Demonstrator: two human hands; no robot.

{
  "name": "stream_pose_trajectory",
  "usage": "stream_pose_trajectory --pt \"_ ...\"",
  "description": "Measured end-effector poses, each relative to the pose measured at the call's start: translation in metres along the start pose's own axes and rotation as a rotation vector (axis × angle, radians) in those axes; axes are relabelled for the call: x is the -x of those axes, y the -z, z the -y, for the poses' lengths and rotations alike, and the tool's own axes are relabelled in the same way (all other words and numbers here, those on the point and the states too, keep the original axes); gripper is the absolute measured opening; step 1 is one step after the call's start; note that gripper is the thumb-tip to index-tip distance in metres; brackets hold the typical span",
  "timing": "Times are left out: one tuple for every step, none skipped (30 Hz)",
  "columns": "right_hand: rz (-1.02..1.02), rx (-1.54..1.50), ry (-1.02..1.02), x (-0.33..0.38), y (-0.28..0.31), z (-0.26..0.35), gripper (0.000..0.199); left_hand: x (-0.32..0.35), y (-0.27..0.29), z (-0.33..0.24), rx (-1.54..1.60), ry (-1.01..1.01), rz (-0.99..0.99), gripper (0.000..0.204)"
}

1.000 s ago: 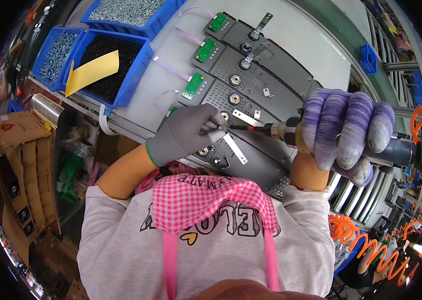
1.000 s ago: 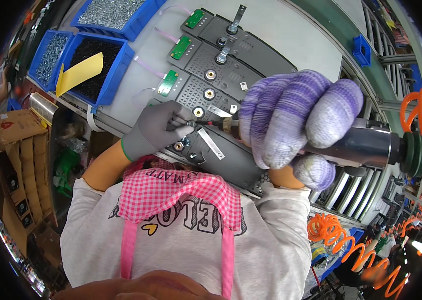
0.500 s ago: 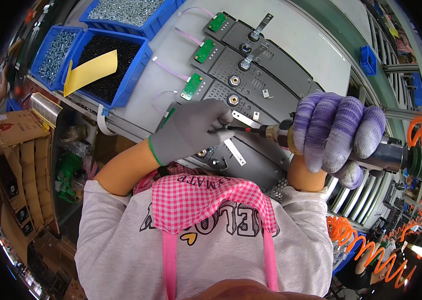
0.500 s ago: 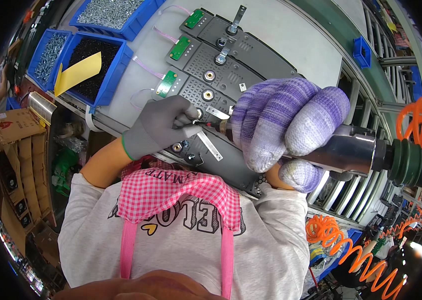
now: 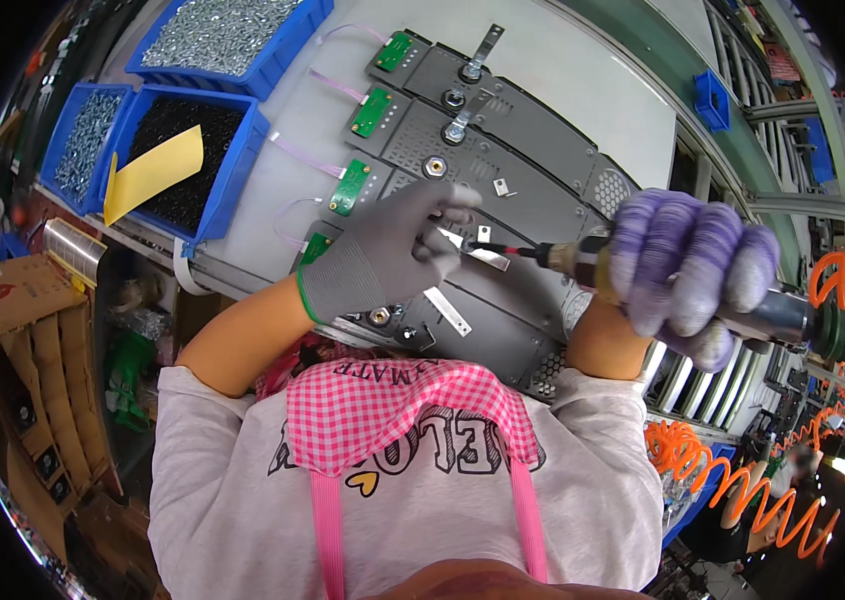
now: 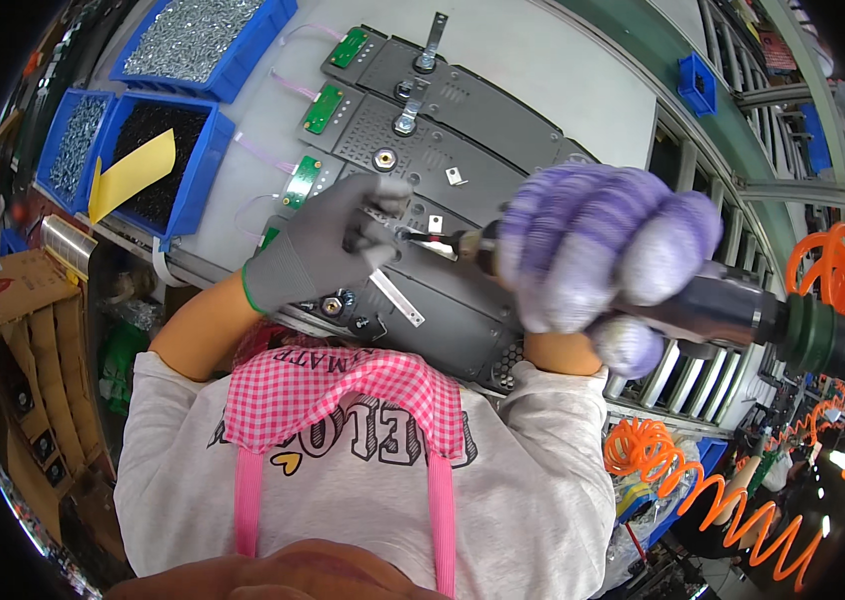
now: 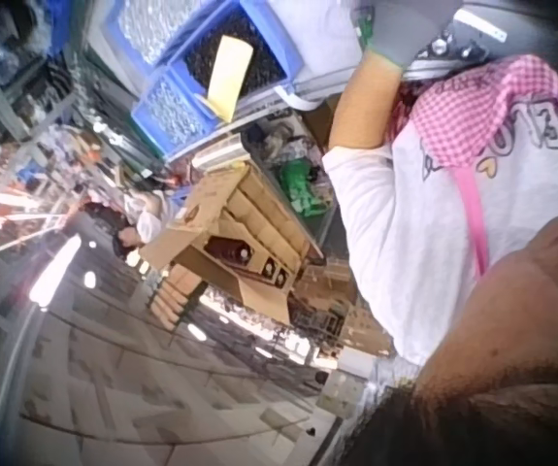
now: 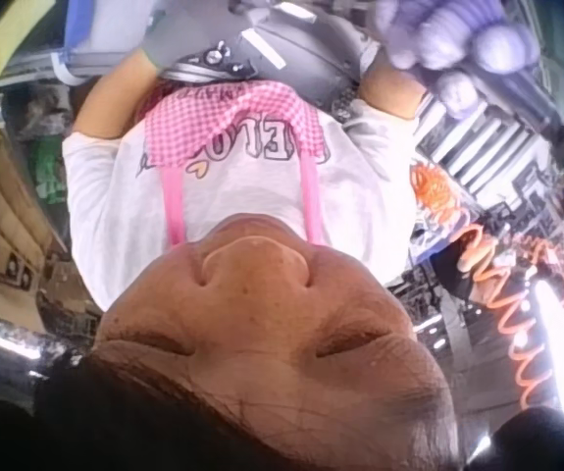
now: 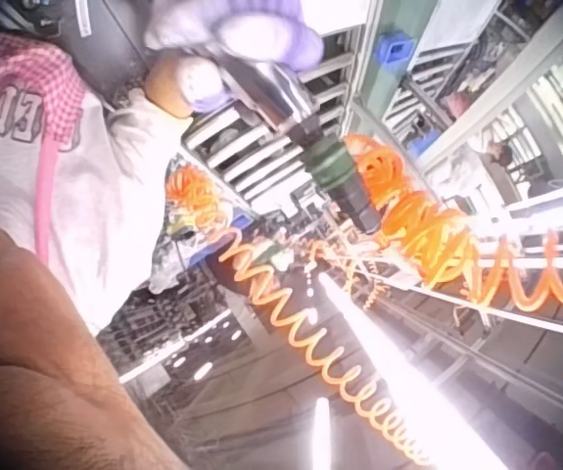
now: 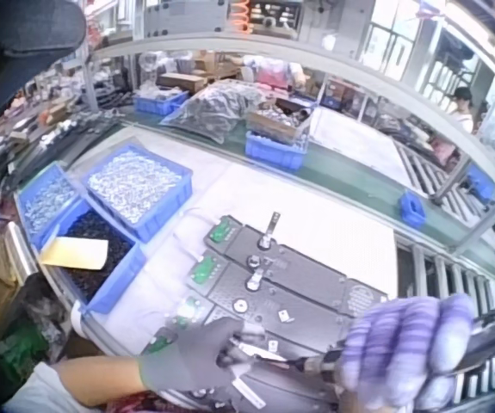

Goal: The recorder is seen assembling solar panel components by using a pneumatic screwdriver to secure screws into the metal frame and panels.

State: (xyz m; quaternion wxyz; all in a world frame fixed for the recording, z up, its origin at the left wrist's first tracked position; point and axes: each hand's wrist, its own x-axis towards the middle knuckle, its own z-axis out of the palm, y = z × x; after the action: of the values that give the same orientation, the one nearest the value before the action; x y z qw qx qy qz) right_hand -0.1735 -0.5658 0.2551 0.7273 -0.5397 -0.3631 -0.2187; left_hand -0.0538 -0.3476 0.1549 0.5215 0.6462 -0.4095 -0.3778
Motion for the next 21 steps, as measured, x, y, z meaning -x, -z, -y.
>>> stream_pose_trajectory --pt "-0.016 0.006 0.014 0.003 0.005 0.008 0.039 -0.005 0.001 0.0 -0.007 0.018 -0.003 0.044" --pt "-0.031 0.031 0.051 0.005 0.01 0.016 0.04 -0.016 0.0 0.007 -0.033 -0.024 -0.029 0.037" --pt "0.029 0.066 0.037 0.004 0.019 0.027 0.042 -0.027 0.002 0.009 -0.031 -0.025 -0.029 0.037" --pt "-0.011 0.072 0.07 0.006 0.022 0.03 0.042 -0.037 0.003 0.011 -0.224 -0.11 -0.044 0.033" --pt "-0.055 0.085 0.103 0.008 0.024 0.034 0.042 -0.05 0.003 0.013 -0.415 -0.197 -0.053 0.028" --pt "-0.069 0.127 0.116 0.01 0.026 0.039 0.043 -0.062 0.001 0.016 -0.456 -0.272 -0.044 0.021" --pt "-0.067 0.132 0.12 0.01 0.027 0.043 0.043 -0.073 -0.003 0.023 -0.458 -0.278 -0.043 0.021" --pt "-0.108 0.187 0.118 0.012 0.028 0.047 0.042 -0.087 -0.008 0.033 -0.582 -0.331 -0.011 0.02" --pt "-0.144 0.236 0.115 0.012 0.031 0.048 0.042 -0.096 -0.011 0.036 -0.706 -0.382 0.016 0.02" --pt "-0.129 0.256 0.104 0.013 0.035 0.051 0.04 -0.104 -0.014 0.037 -0.707 -0.383 0.018 0.02" --pt "-0.133 0.259 0.105 0.015 0.036 0.051 0.04 -0.11 -0.016 0.035 -0.788 -0.286 0.11 0.019" --pt "-0.12 0.277 0.105 0.016 0.038 0.05 0.041 -0.113 -0.018 0.033 -0.867 -0.188 0.203 0.018" --pt "-0.108 0.294 0.107 0.017 0.04 0.05 0.042 -0.116 -0.018 0.03 -0.869 -0.189 0.208 0.018" --pt "-0.113 0.296 0.109 0.017 0.041 0.05 0.042 -0.116 -0.016 0.02 -0.896 -0.147 0.26 0.018" --pt "-0.099 0.288 0.09 0.016 0.043 0.05 0.043 -0.117 -0.016 0.015 -0.923 -0.105 0.312 0.019" --pt "-0.084 0.28 0.072 0.016 0.044 0.049 0.044 -0.117 -0.017 0.018 -0.926 -0.104 0.317 0.019" --pt "-0.086 0.281 0.075 0.017 0.046 0.048 0.044 -0.116 -0.018 0.024 -0.881 -0.153 0.261 0.015" --pt "-0.083 0.255 0.074 0.017 0.048 0.046 0.044 -0.115 -0.018 0.029 -0.834 -0.201 0.203 0.013" --pt "-0.079 0.229 0.073 0.017 0.049 0.044 0.044 -0.113 -0.017 0.034 -0.839 -0.2 0.204 0.013" --pt "-0.094 0.227 0.068 0.016 0.048 0.042 0.044 -0.11 -0.015 0.035 -0.782 -0.289 0.155 0.013" --pt "-0.095 0.224 0.073 0.016 0.049 0.04 0.044 -0.107 -0.013 0.037 -0.724 -0.377 0.105 0.014"
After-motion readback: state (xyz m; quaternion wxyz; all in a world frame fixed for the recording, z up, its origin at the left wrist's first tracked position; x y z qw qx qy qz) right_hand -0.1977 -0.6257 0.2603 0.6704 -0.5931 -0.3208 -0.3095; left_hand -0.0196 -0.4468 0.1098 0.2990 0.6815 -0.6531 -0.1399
